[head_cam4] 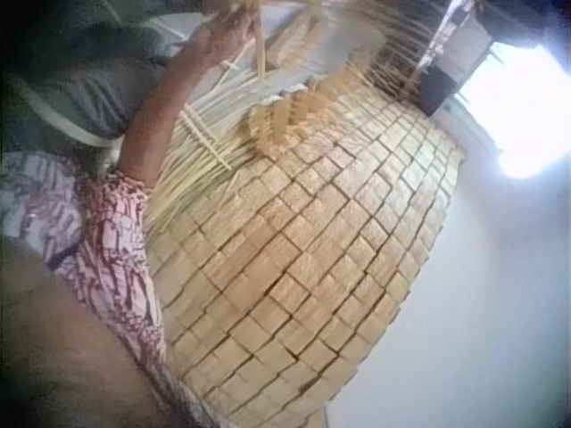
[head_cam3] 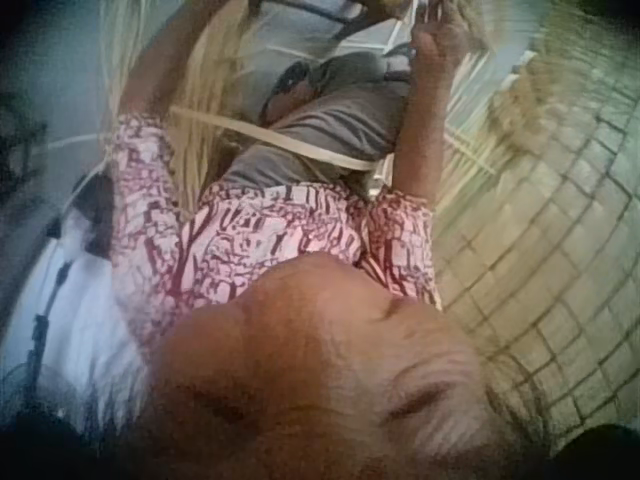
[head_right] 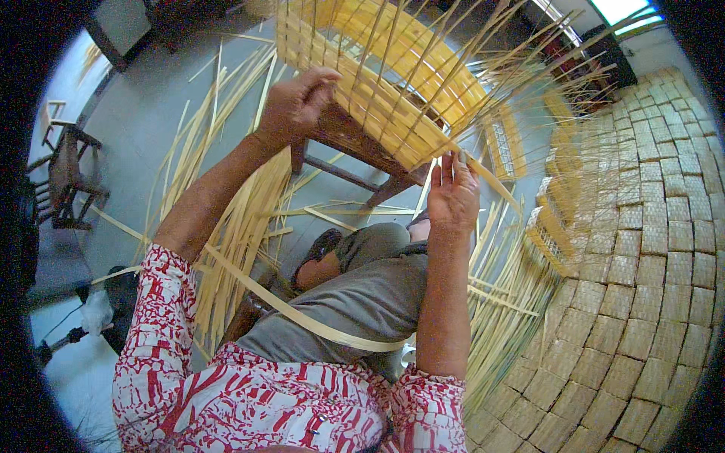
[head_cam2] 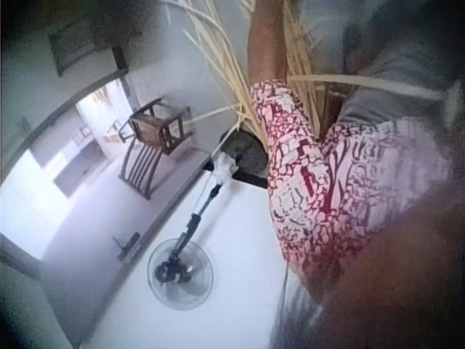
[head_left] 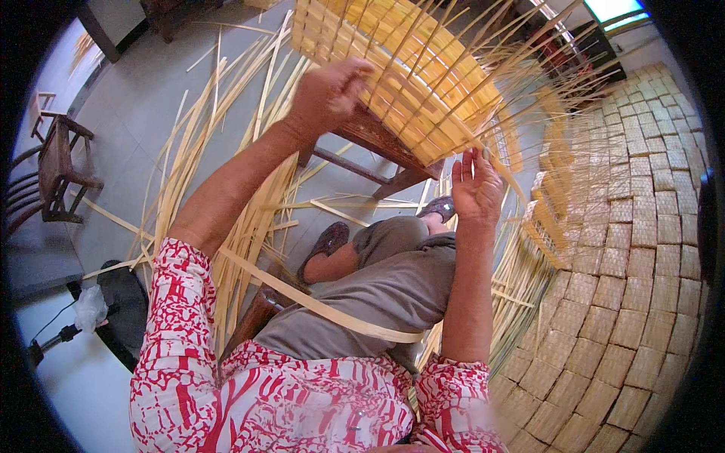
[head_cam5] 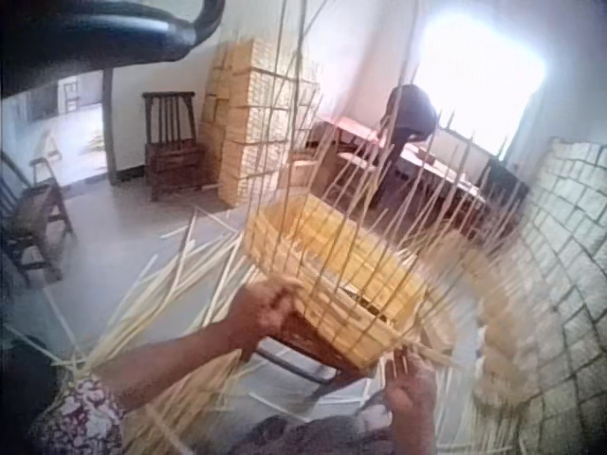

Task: The person weaves a basket by hand, interlacing thin bamboo strips through a pre-formed frame. They repeatedly pull and adjust the strips to tighten the weave and maintain the basket's shape.

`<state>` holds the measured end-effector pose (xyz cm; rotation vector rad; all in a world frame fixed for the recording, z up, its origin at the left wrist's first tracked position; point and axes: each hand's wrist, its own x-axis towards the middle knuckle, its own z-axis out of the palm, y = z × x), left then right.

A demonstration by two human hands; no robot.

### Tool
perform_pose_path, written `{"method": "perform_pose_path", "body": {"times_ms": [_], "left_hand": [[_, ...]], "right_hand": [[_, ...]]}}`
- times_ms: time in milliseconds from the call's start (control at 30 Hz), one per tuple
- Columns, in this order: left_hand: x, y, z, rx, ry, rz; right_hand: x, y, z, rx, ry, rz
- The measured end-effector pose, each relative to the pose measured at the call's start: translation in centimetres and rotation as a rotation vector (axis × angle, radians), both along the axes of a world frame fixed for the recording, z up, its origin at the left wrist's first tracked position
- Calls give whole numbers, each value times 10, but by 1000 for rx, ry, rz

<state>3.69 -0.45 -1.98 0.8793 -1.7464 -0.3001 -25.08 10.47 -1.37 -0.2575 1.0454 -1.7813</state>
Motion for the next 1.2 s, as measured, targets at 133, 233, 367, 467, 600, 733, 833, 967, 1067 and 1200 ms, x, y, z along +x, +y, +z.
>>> {"method": "perform_pose_path", "body": {"times_ms": [133, 233, 367, 467, 600, 733, 833, 967, 1067, 1200], "left_hand": [[-34, 8, 25, -73, -122, -95], [-41, -11, 29, -127, -236, -99], [-45, -17, 31, -180, -367, -120], [-48, -22, 30, -240, -315, -145], [-45, -25, 33, -175, -369, -154], [-36, -12, 37, -59, -11, -126], [-33, -15, 52, 16, 85, -99], [-36, -22, 63, 89, 34, -214], [-38, -27, 63, 91, 20, -268], [-38, -36, 60, 19, 77, -317]], "right_hand": [[4, 8, 0, -19, 46, 26], [14, 10, 9, 20, 33, -1], [16, 9, 10, -34, 109, 38], [16, 10, 8, -44, 131, 24], [22, 6, 12, -26, 121, -20], [17, 5, 5, -90, 144, 7], [19, 6, 9, -70, 162, -5], [18, 6, 2, -86, 174, -12], [15, 5, -1, -103, 218, -2], [20, 2, -2, -91, 184, -30]]}}
